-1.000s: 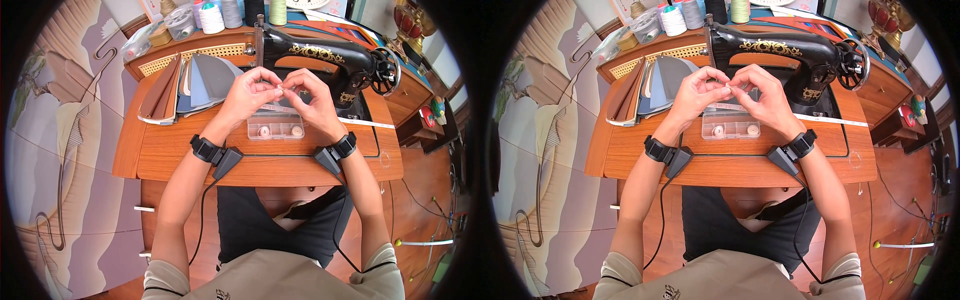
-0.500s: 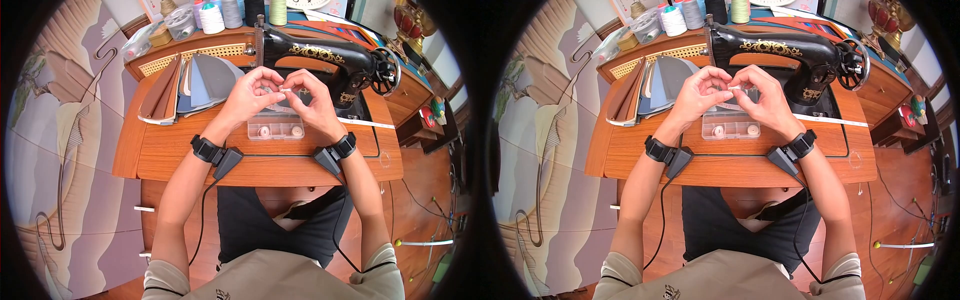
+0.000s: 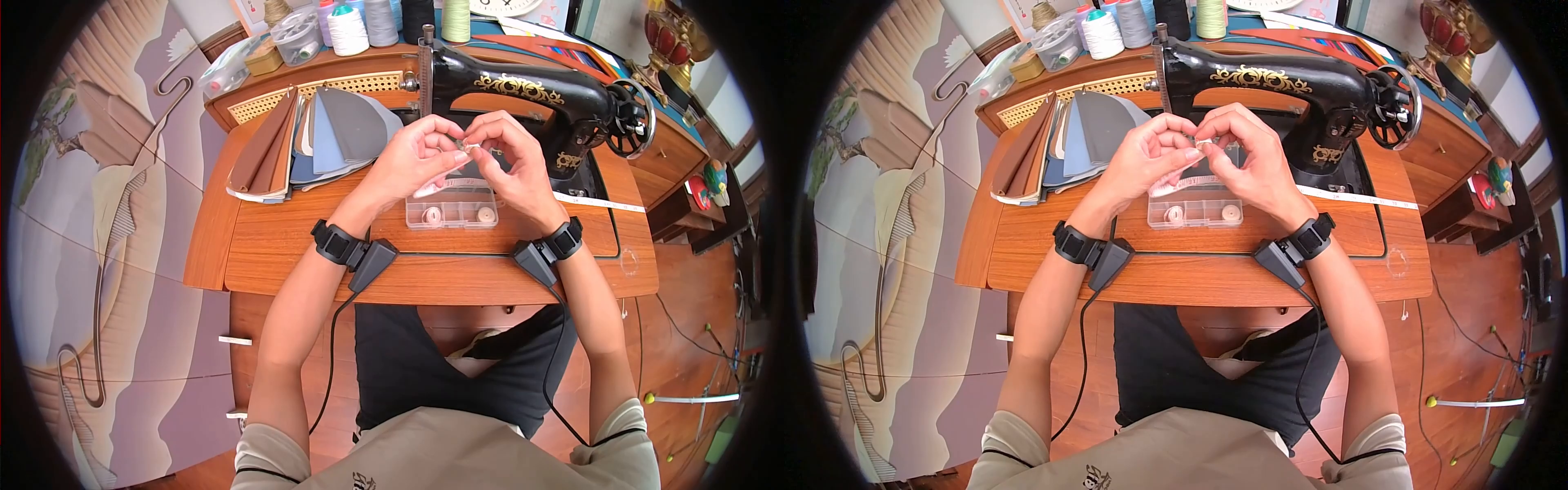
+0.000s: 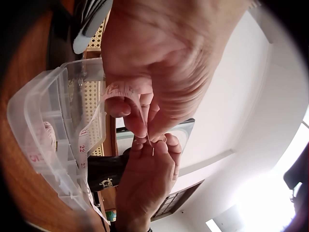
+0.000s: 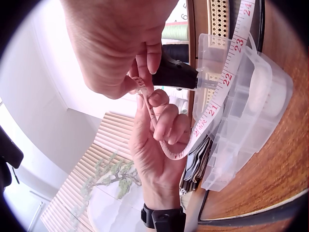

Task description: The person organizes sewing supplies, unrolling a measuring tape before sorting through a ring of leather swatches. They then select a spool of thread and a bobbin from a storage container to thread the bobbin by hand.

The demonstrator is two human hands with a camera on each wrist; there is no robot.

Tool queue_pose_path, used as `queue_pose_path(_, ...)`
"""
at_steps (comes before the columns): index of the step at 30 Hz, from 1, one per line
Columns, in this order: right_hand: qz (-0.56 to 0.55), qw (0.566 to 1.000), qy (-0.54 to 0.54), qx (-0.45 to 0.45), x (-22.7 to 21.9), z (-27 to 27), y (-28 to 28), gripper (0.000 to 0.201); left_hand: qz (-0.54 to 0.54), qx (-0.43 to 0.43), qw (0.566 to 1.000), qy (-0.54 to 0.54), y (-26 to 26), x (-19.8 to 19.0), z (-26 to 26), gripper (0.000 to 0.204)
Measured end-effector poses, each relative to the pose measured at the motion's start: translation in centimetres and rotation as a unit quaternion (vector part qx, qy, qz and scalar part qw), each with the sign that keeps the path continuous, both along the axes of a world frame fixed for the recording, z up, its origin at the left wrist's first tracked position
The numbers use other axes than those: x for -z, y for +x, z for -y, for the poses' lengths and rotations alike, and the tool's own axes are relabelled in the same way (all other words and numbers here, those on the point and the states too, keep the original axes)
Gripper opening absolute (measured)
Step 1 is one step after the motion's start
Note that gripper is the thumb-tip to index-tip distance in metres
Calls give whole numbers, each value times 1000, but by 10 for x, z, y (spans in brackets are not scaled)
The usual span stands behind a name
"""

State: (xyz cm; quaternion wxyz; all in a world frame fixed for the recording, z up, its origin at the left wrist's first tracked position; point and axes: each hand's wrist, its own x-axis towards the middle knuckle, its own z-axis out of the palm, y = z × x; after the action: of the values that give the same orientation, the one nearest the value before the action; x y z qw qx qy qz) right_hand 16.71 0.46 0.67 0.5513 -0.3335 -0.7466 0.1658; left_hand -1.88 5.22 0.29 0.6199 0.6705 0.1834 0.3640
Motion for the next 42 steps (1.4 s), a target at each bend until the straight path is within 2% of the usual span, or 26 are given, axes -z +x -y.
queue_pose_path(4, -6, 1000, -3, -12, 1, -1, 0, 10, 2, 7, 999, -46, -3, -8, 4, 30)
queue_pose_path(6, -10, 1000, -3, -15, 1, -1, 0, 10, -65, 5, 996, -62, -5, -11, 5, 29)
queue_pose_path(10, -15, 1000, -1, -22, -2, 0, 0, 9, -72, 3, 996, -61, -6, -10, 3, 26)
queue_pose_path(13, -3, 1000, -5, -15, -2, 1, 2, 9, -53, -2, 996, -73, -8, -12, 1, 24)
queue_pose_path(15, 7, 1000, -8, -15, -4, 2, 2, 9, 7, -2, 997, -79, -9, -11, -1, 23)
queue_pose_path(18, 19, 999, -17, -20, -2, 1, 2, 10, 20, -18, 997, -65, -10, -11, -3, 22)
queue_pose_path(23, 18, 999, -29, -37, 0, 0, 0, 11, 25, 5, 998, -65, -9, -12, 0, 20)
queue_pose_path(32, 77, 997, -29, -9, -7, 4, 1, 10, 32, 4, 998, -61, -10, -14, 2, 19)
queue_pose_path(34, 83, 995, -60, 4, -8, 5, 1, 11, 35, 0, 997, -64, -10, -14, 2, 19)
queue_pose_path(42, 55, 998, -20, 11, -6, 3, -1, 15, 53, -10, 997, -62, -10, -11, 0, 18)
